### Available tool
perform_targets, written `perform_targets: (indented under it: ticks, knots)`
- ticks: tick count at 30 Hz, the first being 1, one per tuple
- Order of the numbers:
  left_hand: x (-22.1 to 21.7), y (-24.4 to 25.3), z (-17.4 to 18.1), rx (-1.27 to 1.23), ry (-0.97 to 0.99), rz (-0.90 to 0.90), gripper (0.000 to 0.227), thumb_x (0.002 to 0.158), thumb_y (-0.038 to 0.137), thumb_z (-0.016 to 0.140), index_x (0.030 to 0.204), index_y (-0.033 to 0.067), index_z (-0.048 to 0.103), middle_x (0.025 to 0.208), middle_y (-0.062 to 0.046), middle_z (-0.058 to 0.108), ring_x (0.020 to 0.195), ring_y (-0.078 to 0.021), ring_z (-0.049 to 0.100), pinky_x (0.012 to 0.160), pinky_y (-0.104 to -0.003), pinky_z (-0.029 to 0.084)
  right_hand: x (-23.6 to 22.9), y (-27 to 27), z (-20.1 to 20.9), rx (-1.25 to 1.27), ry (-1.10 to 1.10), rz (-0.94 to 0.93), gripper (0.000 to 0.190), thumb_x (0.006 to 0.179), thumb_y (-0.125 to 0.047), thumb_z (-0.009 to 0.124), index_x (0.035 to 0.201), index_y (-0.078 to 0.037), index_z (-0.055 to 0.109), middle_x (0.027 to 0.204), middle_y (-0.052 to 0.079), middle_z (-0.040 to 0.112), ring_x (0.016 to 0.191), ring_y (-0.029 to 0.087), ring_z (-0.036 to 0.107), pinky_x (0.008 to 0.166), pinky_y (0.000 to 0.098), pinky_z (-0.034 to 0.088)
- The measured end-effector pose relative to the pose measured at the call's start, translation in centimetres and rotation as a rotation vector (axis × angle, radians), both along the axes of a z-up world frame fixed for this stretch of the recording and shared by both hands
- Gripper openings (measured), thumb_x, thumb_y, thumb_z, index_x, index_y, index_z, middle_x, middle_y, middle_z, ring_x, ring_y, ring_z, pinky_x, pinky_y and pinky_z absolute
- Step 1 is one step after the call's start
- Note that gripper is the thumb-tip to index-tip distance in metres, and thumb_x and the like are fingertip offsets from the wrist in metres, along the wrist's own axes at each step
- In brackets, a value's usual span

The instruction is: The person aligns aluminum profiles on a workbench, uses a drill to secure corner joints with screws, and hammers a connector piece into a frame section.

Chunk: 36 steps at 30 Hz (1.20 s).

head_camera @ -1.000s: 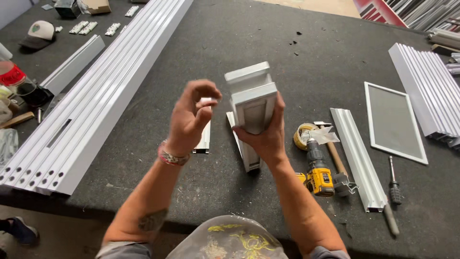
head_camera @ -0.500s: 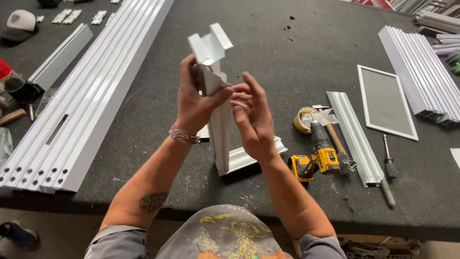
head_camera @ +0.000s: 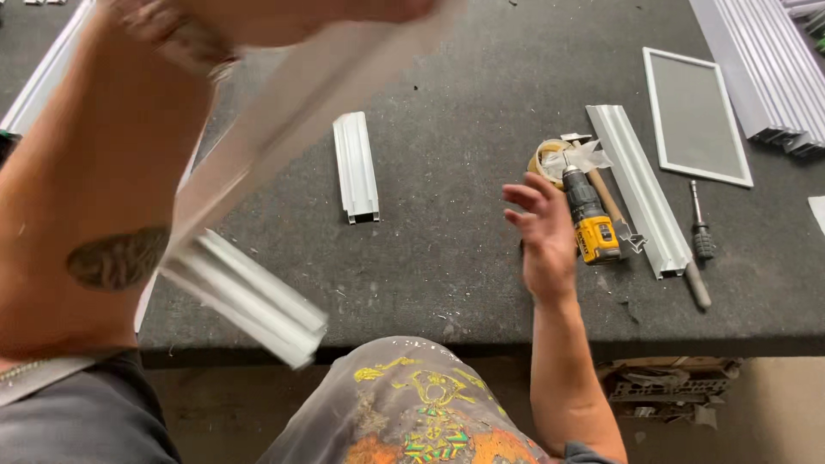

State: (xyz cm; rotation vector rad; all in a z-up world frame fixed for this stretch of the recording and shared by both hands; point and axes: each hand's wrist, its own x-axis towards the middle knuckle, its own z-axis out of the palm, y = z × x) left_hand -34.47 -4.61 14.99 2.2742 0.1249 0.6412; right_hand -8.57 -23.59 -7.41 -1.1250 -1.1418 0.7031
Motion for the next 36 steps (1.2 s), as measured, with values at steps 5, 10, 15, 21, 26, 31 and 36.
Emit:
perform_targets:
  ticks: [5, 10, 15, 21, 26, 31, 36]
  knots:
    - [7.0, 0.2, -6.3, -0.306, 0.371, -0.281, 0.038, 0.095, 0.044, 0.064, 0.108, 0.0081, 0.066, 0.087, -0.009, 0.074, 0.077, -0.0156, 0.076, 0.072, -0.036, 0.065, 3.0, -4.1, -0.7, 0.052, 0.228, 0.150, 0.108, 0.076, -0.077, 0.062, 0.158, -0.019, 0.022, 0.154, 0.022, 0.043, 0.140, 0.034, 0.047, 0.111, 0.0516, 0.045]
    - [11.8, -0.8, -23.4, -0.528, 0.778, -0.511, 0.050, 0.093, 0.060, 0.063, 0.103, 0.0136, 0.077, 0.087, 0.000, 0.076, 0.079, -0.0094, 0.071, 0.077, -0.031, 0.061, 4.0, -6.1, -5.2, -0.310, 0.139, 0.037, 0.096, 0.079, -0.046, 0.067, 0.162, -0.019, 0.026, 0.160, 0.026, 0.034, 0.141, 0.039, 0.040, 0.111, 0.0597, 0.041]
    - [15.1, -3.8, -37.3, -0.538, 1.003, -0.476, 0.070, 0.087, 0.075, 0.059, 0.129, 0.0207, 0.073, 0.108, 0.000, 0.078, 0.096, -0.0147, 0.074, 0.085, -0.033, 0.061, 3.7, -7.7, -10.7, -0.792, 0.126, 0.096, 0.064, 0.099, -0.052, 0.056, 0.149, -0.012, 0.051, 0.139, 0.020, 0.060, 0.122, 0.031, 0.061, 0.101, 0.0519, 0.054]
    - [18.1, -4.6, -44.4, -0.633, 1.043, -0.538, 0.065, 0.090, 0.069, 0.064, 0.129, 0.0179, 0.071, 0.107, 0.000, 0.076, 0.094, -0.0117, 0.072, 0.085, -0.032, 0.060, 6.3, -7.9, -20.8, -0.900, -0.045, 0.046, 0.040, 0.105, -0.046, 0.057, 0.136, -0.021, 0.055, 0.114, 0.014, 0.069, 0.102, 0.023, 0.063, 0.081, 0.0384, 0.057]
    - [17.1, -5.3, -44.8, -0.375, 0.949, -0.388, 0.070, 0.091, 0.073, 0.054, 0.125, 0.0141, 0.072, 0.106, -0.013, 0.077, 0.103, -0.0328, 0.072, 0.093, -0.046, 0.056, 6.9, -6.6, -25.4, -0.930, 0.025, 0.071, 0.039, 0.105, -0.049, 0.054, 0.131, -0.021, 0.063, 0.110, 0.018, 0.067, 0.100, 0.025, 0.063, 0.080, 0.0404, 0.060]
    - [11.7, -10.0, -40.9, 0.376, 0.457, 0.147, 0.063, 0.096, 0.059, 0.060, 0.136, 0.0099, 0.060, 0.110, -0.015, 0.065, 0.104, -0.0355, 0.068, 0.085, -0.049, 0.058, 7.4, -4.2, -23.5, -1.027, 0.142, 0.114, 0.046, 0.104, -0.048, 0.055, 0.133, -0.014, 0.062, 0.095, 0.024, 0.066, 0.077, 0.028, 0.074, 0.068, 0.0366, 0.065]
    - [8.3, -13.7, -46.4, 0.825, 0.229, 0.420, 0.091, 0.080, 0.045, 0.078, 0.160, 0.0254, 0.039, 0.145, -0.014, 0.044, 0.136, -0.0374, 0.041, 0.113, -0.068, 0.025, 7.7, -1.9, -18.3, -1.270, 0.272, 0.303, 0.076, 0.099, -0.061, 0.051, 0.151, -0.006, 0.043, 0.086, 0.034, 0.069, 0.063, 0.031, 0.076, 0.054, 0.0345, 0.064]
